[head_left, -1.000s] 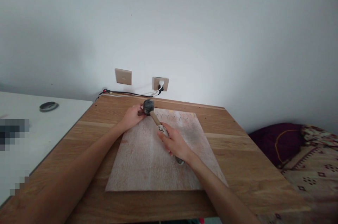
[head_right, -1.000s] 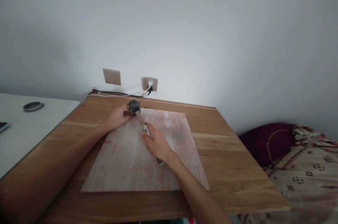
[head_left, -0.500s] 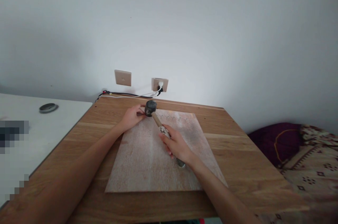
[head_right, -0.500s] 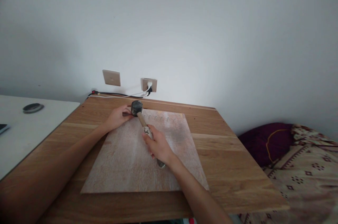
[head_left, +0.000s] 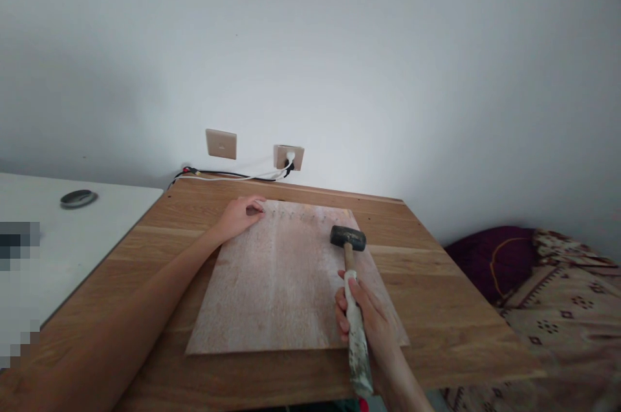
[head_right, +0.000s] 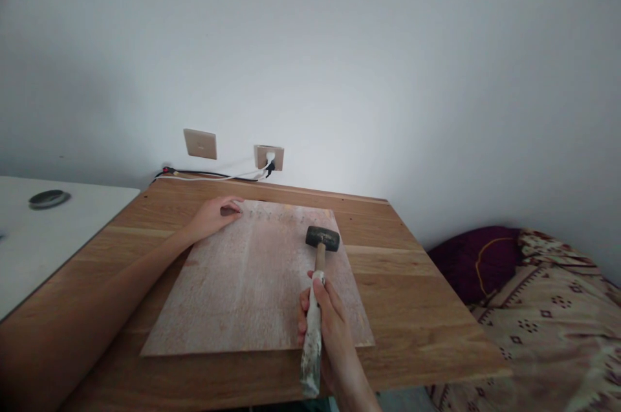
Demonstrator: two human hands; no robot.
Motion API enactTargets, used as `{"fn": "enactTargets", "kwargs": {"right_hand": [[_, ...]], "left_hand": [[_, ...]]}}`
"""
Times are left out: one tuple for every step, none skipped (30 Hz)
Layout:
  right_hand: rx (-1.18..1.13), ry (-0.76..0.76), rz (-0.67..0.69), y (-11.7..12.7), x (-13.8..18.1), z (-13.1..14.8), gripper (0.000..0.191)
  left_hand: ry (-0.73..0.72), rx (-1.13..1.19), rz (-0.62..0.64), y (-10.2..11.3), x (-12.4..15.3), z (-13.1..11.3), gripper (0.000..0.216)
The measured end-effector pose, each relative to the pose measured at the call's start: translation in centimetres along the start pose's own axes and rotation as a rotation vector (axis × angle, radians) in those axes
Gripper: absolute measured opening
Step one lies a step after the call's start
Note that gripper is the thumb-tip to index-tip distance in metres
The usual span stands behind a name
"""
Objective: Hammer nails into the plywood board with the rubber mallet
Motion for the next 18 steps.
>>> {"fn": "enactTargets", "kwargs": {"right_hand": [[0.032,0.007,-0.008,0.3,-0.2,-0.1,0.062],[0.087,0.031,-0.014,0.5,-0.4,-0.2,0.062],[0.16,0.074,-0.021,0.8,-0.6,-0.2,0.062],[0.242,0.13,-0.031,1.0,-0.8,-0.1,0.062],[0.318,0.193,-0.044,1.2,-1.0,0.1,0.064],[0.379,0.25,-0.057,1.4,-1.2,0.2,0.068],[0.421,0.292,-0.061,1.5,-1.3,0.4,0.073],[0.453,0.314,-0.052,1.4,-1.4,0.5,0.078],[0.486,0.322,-0.026,1.2,-1.6,0.5,0.078],[0.526,0.322,0.011,0.9,-1.8,0.5,0.072],[0.574,0.32,0.054,0.4,-2.1,0.5,0.062],[0.624,0.323,0.094,-0.2,-2.4,0.5,0.051],[0.671,0.333,0.123,-0.8,-2.8,0.5,0.042],[0.711,0.351,0.137,-1.4,-3.2,0.5,0.036],[0.749,0.372,0.139,-2.0,-3.5,0.6,0.031],[0.788,0.395,0.134,-2.4,-3.8,0.6,0.028],[0.823,0.423,0.122,-2.8,-4.0,0.7,0.027],[0.852,0.454,0.107,-2.9,-4.0,0.8,0.027]], "left_hand": [[0.002,-0.007,0.001,0.0,0.0,0.0,0.032],[0.005,-0.012,-0.001,0.0,0.0,0.0,0.032],[0.007,-0.015,-0.005,0.0,0.0,0.0,0.032],[0.009,-0.016,-0.01,0.0,0.0,0.0,0.031],[0.009,-0.017,-0.014,0.0,0.0,-0.1,0.03],[0.009,-0.016,-0.015,0.0,0.0,-0.1,0.03],[0.009,-0.015,-0.016,0.0,0.0,-0.1,0.03],[0.01,-0.015,-0.017,0.0,0.0,-0.2,0.03],[0.011,-0.015,-0.016,0.0,0.0,-0.2,0.031],[0.013,-0.017,-0.018,0.0,0.0,-0.2,0.031],[0.015,-0.021,-0.021,0.0,0.0,-0.2,0.032],[0.018,-0.025,-0.026,0.1,0.0,-0.1,0.032],[0.02,-0.03,-0.029,0.1,0.0,-0.1,0.032],[0.024,-0.032,-0.03,0.0,0.0,-0.1,0.033],[0.028,-0.034,-0.03,0.0,0.1,0.0,0.033],[0.032,-0.034,-0.026,-0.1,0.1,0.0,0.034],[0.035,-0.033,-0.021,-0.1,0.1,0.0,0.034],[0.036,-0.031,-0.018,-0.2,0.1,0.1,0.035]]}}
Point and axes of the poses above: each hand's wrist, its own x-axis away from the middle knuckle, its own y-axis out of the back of the hand, z = x × y, the point moved 2 cm from there along -x, towards the middle knuckle, and after that the axes turned 2 degrees about x, right-handed, at the moved point
